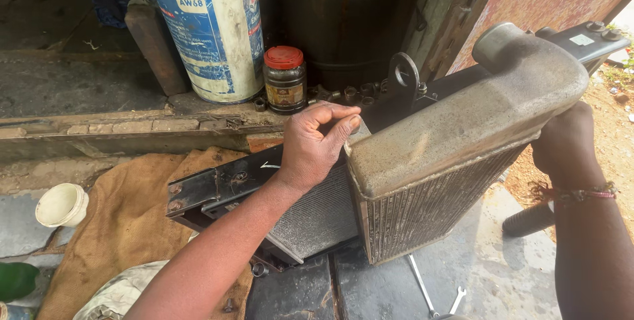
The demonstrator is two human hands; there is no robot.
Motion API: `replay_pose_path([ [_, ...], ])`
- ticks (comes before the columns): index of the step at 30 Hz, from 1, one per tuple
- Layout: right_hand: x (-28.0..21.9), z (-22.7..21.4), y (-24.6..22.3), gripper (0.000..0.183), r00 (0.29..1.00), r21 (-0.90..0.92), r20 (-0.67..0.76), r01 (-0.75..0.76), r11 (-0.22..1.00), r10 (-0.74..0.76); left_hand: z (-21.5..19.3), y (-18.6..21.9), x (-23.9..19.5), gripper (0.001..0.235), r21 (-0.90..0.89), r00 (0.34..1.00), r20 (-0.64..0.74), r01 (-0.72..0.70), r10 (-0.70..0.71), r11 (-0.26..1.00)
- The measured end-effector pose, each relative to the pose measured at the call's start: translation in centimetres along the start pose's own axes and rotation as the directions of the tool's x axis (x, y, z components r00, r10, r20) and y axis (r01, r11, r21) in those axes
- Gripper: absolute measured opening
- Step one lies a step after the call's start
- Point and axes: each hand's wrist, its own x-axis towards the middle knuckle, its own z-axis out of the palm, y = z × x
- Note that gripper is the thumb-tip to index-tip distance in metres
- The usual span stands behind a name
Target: The person is repairing a vehicle radiator by hand. They insert a bolt into a mounting hole on the radiator's side tank and tighten it, then repeat the process on the opposite side.
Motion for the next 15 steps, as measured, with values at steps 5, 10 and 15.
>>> replay_pose_path([
  [5, -0.8, 0.8, -1.4, 0.036, 0.997, 0.240, -0.050, -0.049, 0.970, 0.063, -0.1, 0.0, 0.0, 0.013, -0.036, 0.998, 0.052, 0.040, -0.038, 0.999],
  [10, -1.3, 1.1, -2.7, 0.038, 0.999, -0.007, -0.009, -0.054, 0.999, 0.054, -0.3, -0.3, 0.0, 0.010, -0.074, 0.996, 0.052, 0.070, -0.066, 0.995],
  [15, -1.0, 1.2, -2.3, 0.040, 0.999, 0.294, 0.016, -0.038, 0.955, 0.035, -0.3, -0.3, 0.0, 0.008, -0.141, 0.997, 0.052, 0.066, -0.059, 0.988],
])
